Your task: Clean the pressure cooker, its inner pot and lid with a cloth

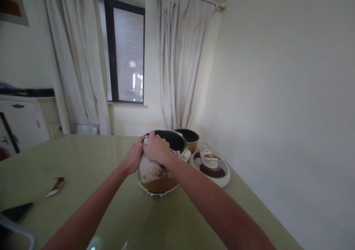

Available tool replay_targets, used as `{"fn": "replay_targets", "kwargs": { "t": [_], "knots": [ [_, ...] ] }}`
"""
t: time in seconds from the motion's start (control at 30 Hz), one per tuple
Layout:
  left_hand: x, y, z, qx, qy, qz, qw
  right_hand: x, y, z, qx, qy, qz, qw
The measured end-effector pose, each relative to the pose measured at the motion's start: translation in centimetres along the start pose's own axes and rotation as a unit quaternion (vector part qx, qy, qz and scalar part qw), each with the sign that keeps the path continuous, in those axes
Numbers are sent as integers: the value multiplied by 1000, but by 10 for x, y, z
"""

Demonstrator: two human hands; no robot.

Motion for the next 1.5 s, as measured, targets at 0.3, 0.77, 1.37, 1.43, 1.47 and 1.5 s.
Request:
{"fn": "replay_targets", "kwargs": {
  "t": [0.3, 0.77, 1.37, 1.43, 1.47, 1.5],
  "knots": [
    [-13, 0, -5, 2, -38, 24, 999, 53, -29, -12, 5, -92, -71, 993],
    [-28, -1, -8, 18, -72, -1, 997, 4, 13, -11, -183, -165, 9, 969],
    [-25, 1, -8, 3, -64, 17, 998, 13, 7, -10, -177, -164, 3, 971],
    [-27, 2, -8, -2, -65, 9, 998, 26, 2, -14, -200, -171, 9, 965],
    [-27, 2, -9, -3, -66, 7, 998, 37, -2, -16, -214, -169, 16, 962],
    [-27, 2, -10, -3, -66, 7, 998, 48, -5, -17, -226, -165, 23, 960]
  ]
}}
Point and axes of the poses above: each hand's wrist, its own z-axis towards the middle knuckle, its own y-axis out of the palm, x = y × z, the point moved 9 cm from there along z, towards the middle knuckle, and after that the axes turned 3 degrees about z, right-handed, at the moved point
